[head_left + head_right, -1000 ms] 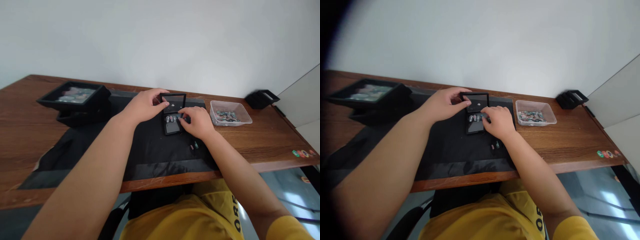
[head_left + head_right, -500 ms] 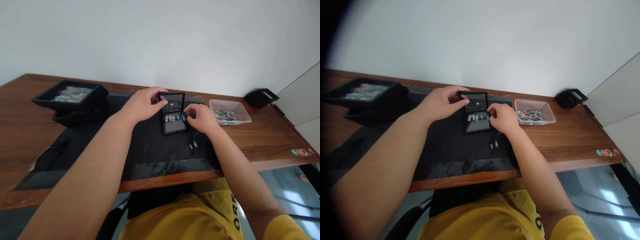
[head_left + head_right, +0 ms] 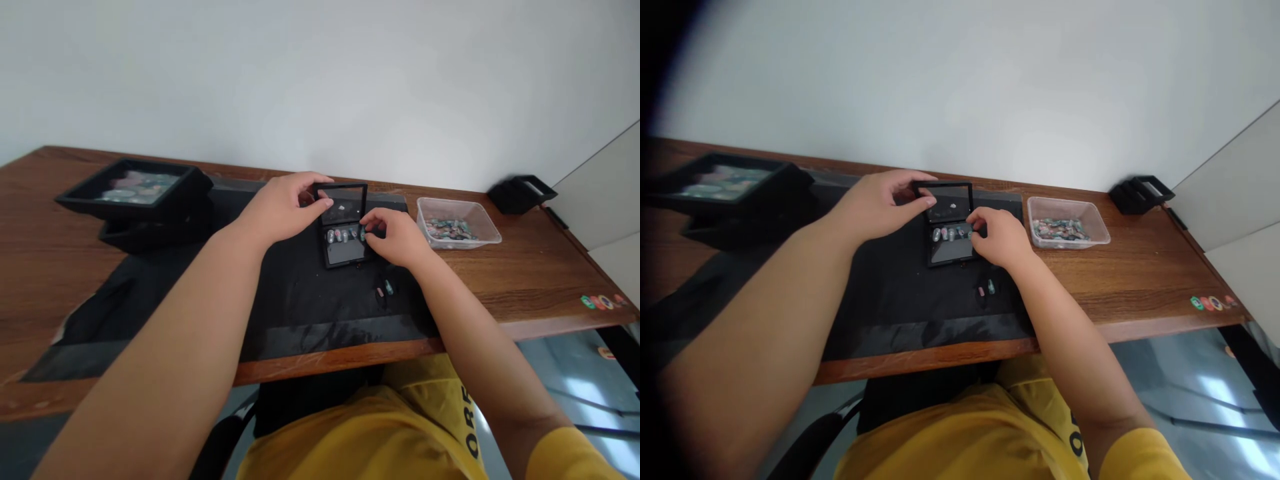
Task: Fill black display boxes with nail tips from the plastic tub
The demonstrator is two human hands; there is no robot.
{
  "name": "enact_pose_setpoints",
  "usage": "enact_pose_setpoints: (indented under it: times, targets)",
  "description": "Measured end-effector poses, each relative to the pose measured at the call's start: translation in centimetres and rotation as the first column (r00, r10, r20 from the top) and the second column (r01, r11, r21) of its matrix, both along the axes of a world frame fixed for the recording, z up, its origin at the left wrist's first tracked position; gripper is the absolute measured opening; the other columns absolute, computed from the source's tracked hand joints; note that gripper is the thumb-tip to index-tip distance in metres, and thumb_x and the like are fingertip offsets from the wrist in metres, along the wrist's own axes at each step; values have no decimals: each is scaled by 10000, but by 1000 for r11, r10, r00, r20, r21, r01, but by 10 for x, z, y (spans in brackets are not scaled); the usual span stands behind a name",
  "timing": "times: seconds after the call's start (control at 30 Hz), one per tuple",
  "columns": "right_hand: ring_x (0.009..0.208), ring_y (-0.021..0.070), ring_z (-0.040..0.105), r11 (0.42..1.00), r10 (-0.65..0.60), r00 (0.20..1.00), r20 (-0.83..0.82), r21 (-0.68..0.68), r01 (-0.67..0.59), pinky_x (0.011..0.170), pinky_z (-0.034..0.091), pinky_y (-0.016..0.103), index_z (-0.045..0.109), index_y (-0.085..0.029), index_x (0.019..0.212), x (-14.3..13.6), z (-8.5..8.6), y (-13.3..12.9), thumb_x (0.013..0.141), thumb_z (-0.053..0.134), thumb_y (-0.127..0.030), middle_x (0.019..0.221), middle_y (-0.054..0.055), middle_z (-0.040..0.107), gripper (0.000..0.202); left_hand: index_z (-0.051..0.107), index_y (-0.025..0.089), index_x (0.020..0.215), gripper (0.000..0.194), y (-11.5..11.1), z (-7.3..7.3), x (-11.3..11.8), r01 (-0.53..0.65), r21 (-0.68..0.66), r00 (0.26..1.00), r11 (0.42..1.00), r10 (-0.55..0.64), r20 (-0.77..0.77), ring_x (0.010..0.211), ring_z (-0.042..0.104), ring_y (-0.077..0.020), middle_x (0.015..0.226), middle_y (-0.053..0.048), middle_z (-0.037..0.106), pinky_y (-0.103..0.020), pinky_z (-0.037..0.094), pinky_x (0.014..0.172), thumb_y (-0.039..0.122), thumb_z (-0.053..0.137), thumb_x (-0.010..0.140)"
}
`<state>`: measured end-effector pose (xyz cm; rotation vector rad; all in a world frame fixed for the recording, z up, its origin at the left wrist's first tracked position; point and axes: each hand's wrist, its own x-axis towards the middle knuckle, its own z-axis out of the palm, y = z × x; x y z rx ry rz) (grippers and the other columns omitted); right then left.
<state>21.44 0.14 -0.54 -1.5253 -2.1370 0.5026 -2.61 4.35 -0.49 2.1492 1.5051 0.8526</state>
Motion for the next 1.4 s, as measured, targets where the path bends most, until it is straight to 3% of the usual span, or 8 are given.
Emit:
enact_pose_setpoints:
  times: [0.6, 0.9, 1.23, 1.4]
  targets:
    - [966, 220, 715, 999, 29, 999, -33, -25, -30, 879, 519, 355, 763, -201, 1131, -3, -4, 1, 831, 762, -119, 1045, 35, 833, 312, 710, 282, 1366, 481, 2, 0, 0, 41, 4, 999, 999, -41, 5, 956, 717, -254, 1104, -43, 798, -401, 567, 956, 398, 665, 901]
    - [890, 218, 717, 997, -81, 995, 57, -3, 82, 805, 484, 342, 768, -222, 1062, -5, 2, 0, 843, 811, -206, 952, 7, 830, 223, 711, 310, 1349, 464, 3, -1, -1, 51, -1, 999, 999, -51, 18, 956, 723, -265, 1107, -46, 803, -415, 589, 928, 396, 670, 895]
    - [925, 236, 712, 996, -74, 990, 122, 50, 68, 762, 448, 335, 761, -226, 1118, -18, -4, 0, 920, 715, -237, 933, 22, 803, 203, 718, 313, 1337, 455, 3, -4, -1, 42, 35, 999, 998, -43, 10, 935, 723, -266, 1087, -46, 799, -407, 595, 911, 416, 667, 896]
    - [890, 220, 695, 997, -45, 997, 57, 66, 41, 756, 442, 329, 761, -208, 1129, -6, 4, -1, 938, 671, -251, 939, 23, 800, 215, 705, 291, 1358, 484, 5, -6, -2, 55, 23, 998, 998, -56, 28, 946, 726, -259, 1093, -44, 796, -406, 587, 933, 405, 664, 889]
